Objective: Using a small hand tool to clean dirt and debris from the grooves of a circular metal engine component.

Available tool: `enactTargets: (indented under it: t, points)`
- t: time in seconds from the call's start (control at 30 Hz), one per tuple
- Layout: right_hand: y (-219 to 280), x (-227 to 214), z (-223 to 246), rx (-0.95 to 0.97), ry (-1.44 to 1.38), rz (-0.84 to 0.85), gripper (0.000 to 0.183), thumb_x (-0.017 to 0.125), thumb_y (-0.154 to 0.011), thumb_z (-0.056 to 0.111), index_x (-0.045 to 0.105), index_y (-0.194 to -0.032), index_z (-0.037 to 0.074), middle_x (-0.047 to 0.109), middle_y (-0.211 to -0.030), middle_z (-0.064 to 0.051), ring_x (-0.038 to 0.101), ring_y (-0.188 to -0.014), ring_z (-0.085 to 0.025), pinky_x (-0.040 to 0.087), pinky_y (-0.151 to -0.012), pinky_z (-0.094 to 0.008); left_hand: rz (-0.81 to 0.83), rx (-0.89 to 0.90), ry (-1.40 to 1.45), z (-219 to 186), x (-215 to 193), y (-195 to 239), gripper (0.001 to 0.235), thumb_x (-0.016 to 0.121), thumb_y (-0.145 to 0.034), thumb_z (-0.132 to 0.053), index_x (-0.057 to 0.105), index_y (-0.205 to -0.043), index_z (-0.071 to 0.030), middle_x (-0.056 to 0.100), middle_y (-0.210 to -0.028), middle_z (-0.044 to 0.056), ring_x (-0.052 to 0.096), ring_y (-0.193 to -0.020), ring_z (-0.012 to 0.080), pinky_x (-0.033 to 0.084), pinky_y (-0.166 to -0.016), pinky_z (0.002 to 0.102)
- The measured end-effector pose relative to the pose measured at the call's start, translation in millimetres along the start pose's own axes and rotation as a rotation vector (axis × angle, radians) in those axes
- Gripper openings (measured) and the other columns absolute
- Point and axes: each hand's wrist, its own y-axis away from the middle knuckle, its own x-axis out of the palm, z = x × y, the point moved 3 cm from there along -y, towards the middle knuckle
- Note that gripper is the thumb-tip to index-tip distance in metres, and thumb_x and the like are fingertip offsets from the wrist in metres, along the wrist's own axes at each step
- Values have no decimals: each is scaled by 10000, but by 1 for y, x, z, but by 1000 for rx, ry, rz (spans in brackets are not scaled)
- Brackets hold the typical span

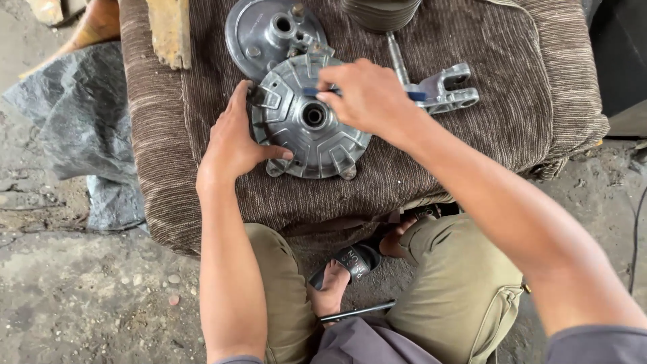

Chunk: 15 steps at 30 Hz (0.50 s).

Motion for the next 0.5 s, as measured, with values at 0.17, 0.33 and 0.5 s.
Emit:
enactTargets:
  t: [0.17, 0.33, 0.5]
  points:
    - [19, -14, -21, 126, -13, 40, 174, 642, -1013, 248, 715, -1076, 103, 693, -783, -72, 537, -587, -199, 452, -579, -421, 20, -16, -9, 1, 0, 2, 1357, 1034, -563, -358, 179, -1574, -60, 328, -1639, 163, 377, -1430, 438, 303, -1083, 630]
    - [-3, -16, -3, 48, 50, -24, 164, 704, -970, 251, 740, -1003, 94, 751, -1060, -137, 718, -924, -323, 533, -824, -630, 52, -64, -41, -2, 0, 1, 1373, 1035, -576, -353, 151, -1588, -70, 254, -1680, 145, 326, -1464, 426, 258, -1100, 657]
    - [-23, -9, 29, 130, 14, 26, 173, 709, -968, 250, 719, -874, 105, 671, -1309, -153, 730, -943, -319, 549, -939, -588, -5, -2, -8, -4, -2, 3, 1300, 1042, -539, -332, 237, -1523, -65, 438, -1567, 171, 441, -1362, 455, 352, -1019, 617]
